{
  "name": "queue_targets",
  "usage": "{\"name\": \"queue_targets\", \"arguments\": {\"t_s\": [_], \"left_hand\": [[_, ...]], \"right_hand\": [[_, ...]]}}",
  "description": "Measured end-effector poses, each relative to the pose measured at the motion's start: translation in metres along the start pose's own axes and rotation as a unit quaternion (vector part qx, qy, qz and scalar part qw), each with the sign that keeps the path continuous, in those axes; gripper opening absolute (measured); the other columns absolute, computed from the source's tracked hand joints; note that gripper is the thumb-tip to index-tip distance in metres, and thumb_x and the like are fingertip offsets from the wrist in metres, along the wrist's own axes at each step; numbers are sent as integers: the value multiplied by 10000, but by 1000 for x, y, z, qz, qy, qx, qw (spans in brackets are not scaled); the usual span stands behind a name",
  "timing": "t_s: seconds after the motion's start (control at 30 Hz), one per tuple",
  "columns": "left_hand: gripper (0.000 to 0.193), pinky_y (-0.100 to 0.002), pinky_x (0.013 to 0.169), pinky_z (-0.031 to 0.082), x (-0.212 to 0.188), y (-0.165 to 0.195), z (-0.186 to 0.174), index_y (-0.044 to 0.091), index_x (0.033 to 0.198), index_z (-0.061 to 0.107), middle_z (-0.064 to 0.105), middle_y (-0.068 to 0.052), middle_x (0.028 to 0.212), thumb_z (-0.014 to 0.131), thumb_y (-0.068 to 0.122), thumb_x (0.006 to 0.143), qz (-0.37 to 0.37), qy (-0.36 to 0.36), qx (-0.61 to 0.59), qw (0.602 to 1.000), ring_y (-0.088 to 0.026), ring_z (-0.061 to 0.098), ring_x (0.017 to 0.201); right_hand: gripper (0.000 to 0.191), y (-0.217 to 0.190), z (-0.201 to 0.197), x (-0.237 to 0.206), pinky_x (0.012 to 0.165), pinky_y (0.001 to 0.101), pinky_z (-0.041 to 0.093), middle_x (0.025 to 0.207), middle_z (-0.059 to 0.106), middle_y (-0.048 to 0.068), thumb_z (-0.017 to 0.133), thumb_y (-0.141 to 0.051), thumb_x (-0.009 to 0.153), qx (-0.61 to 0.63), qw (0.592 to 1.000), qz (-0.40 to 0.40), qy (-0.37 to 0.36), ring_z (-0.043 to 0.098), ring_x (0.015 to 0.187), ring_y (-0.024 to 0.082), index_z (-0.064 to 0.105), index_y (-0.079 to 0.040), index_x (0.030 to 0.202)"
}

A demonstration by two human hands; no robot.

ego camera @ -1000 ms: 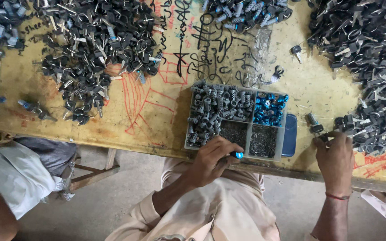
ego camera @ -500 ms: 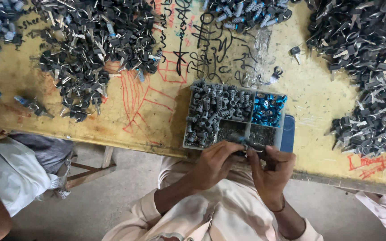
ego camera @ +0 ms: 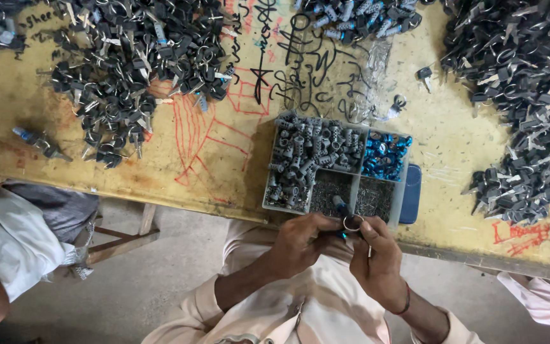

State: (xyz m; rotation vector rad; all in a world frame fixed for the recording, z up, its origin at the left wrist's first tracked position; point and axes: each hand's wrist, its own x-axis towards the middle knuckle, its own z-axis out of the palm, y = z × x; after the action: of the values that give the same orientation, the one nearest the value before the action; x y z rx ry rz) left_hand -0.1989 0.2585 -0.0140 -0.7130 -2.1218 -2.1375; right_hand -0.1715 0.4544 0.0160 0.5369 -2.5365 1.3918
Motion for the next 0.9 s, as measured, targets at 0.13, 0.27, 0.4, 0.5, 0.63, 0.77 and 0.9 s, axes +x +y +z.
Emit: {"name": "queue_targets", "arguments": {"t_s": [0.13,0.27,0.4,0.5,0.63,0.77,0.9], "left_hand": [[268,-361,806,612,0,4,-8,22,1119,609,727,-131,1033,758,-42,907,-34,-47,-32,998,-263,756,947],[264,-341,844,629,3,3,-4,14,1098,622,757,-133,1067,783,-55,900,-88,-41,-92,991,-221,770,991],[226,-325,845,645,0,-1,4,-5,1132,638,748,-127,1048,711,-90,936,-96,-3,-115,989,-189,767,981],[180,-305,844,642,-6,-9,5,1,1111,619,742,-104,1035,710,-70,973,-123,-9,-171,978,-157,759,982],[182,-279,872,606,-13,-20,8,-17,1136,643,740,-88,1037,710,-71,976,-198,2,-279,940,-120,711,997],[217,-272,897,593,-12,-18,6,-27,1145,655,733,-93,1066,737,-61,946,-181,1,-240,954,-122,708,1019],[275,-279,893,583,7,-3,-4,-16,1241,650,740,-100,1111,711,13,975,-230,19,-324,918,-116,692,1011]], "right_hand": [[488,8,3,-13,832,338,543,1251,559,254,480,127,982,21,998,-49,17,623,982,263,302,-62,1394],[506,8,2,-9,850,356,550,1247,550,251,478,134,985,29,998,-57,2,625,994,274,292,-61,1414],[533,1,-7,6,871,444,537,1252,524,276,479,140,921,-18,998,-45,-50,617,1010,361,336,-48,1399],[587,-3,-11,16,901,437,529,1255,539,241,690,5,910,-17,993,-78,-91,602,1072,371,366,11,1400],[642,-7,-7,19,780,450,540,1061,664,171,918,-194,664,-173,980,2,-102,648,950,364,593,16,1177],[590,-4,-6,24,701,435,545,994,690,129,938,-201,668,-167,981,11,-101,681,862,334,634,-17,1139],[706,5,-14,47,723,428,543,1029,661,156,925,-213,705,-75,988,-19,-133,685,889,325,557,6,1266]]}}
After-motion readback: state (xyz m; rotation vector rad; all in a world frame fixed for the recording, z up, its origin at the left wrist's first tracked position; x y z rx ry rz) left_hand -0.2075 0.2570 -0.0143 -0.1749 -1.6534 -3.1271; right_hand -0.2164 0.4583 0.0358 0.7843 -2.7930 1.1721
